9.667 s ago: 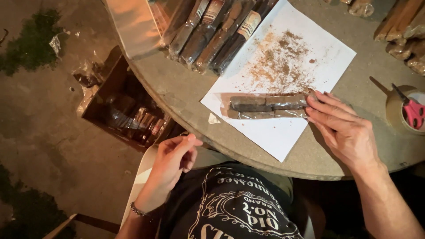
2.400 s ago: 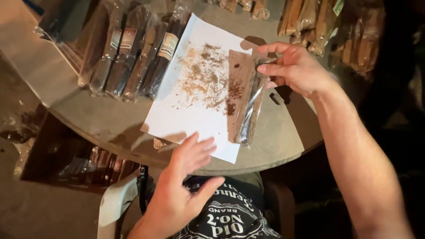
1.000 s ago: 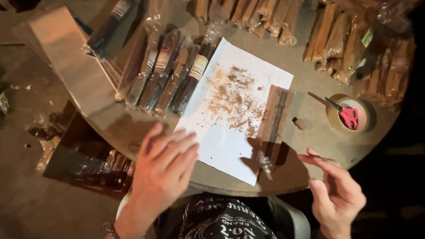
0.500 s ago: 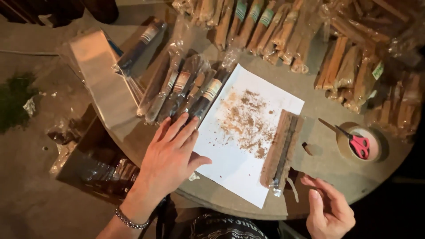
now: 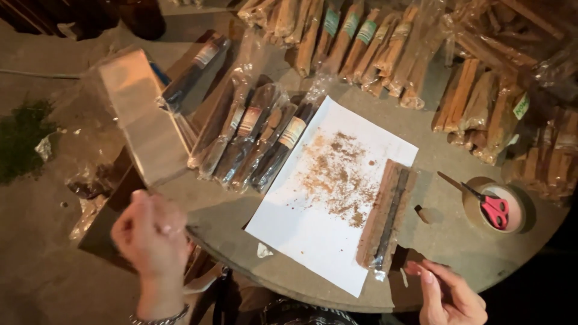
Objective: The person organizes small wood-like sticks on a paper, wraps them in plastic film, secures the packaging with tape, and cuts the tape using scissors.
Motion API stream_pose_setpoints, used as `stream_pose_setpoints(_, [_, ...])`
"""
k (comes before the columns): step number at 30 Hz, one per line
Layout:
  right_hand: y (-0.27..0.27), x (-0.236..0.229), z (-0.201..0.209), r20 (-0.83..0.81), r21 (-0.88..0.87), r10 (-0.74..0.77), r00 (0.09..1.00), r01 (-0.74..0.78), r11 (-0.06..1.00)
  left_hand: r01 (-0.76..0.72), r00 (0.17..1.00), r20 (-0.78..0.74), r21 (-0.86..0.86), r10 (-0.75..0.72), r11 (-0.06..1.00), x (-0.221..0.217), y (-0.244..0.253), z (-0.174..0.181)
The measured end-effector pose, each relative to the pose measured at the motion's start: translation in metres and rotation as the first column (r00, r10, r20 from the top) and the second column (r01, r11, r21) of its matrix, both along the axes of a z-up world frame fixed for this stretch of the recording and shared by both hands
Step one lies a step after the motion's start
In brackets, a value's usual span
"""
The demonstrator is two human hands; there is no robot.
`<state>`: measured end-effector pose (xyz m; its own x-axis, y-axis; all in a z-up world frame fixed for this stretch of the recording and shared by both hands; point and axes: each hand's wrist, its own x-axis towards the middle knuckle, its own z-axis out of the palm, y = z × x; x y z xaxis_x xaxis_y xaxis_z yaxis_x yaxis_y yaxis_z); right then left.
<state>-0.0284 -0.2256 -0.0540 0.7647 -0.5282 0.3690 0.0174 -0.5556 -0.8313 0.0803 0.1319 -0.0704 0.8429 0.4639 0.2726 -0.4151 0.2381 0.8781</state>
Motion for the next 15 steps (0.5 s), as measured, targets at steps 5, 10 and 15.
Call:
stream_pose_setpoints(5, [-0.011, -0.003, -0.011, 0.036, 0.095, 0.014, 0.999, -0.018, 0.995, 0.055, 0.997, -0.060, 0.289, -0.039, 0.956, -0.005, -0.024, 0.030])
stream_pose_setpoints(10, [-0.020, 0.005, -0.009, 0.029, -0.214, 0.224, 0.974, -0.213, 0.953, 0.378, 0.882, -0.130, 0.768, -0.453, 0.517, 0.030, -0.077, 0.088])
stream_pose_setpoints(15, [-0.015, 0.019, 0.005, -0.167, -0.452, 0.331, 0.929, -0.371, 0.811, 0.512, 0.649, -0.404, 0.859, -0.645, -0.023, 0.079, -0.169, 0.091])
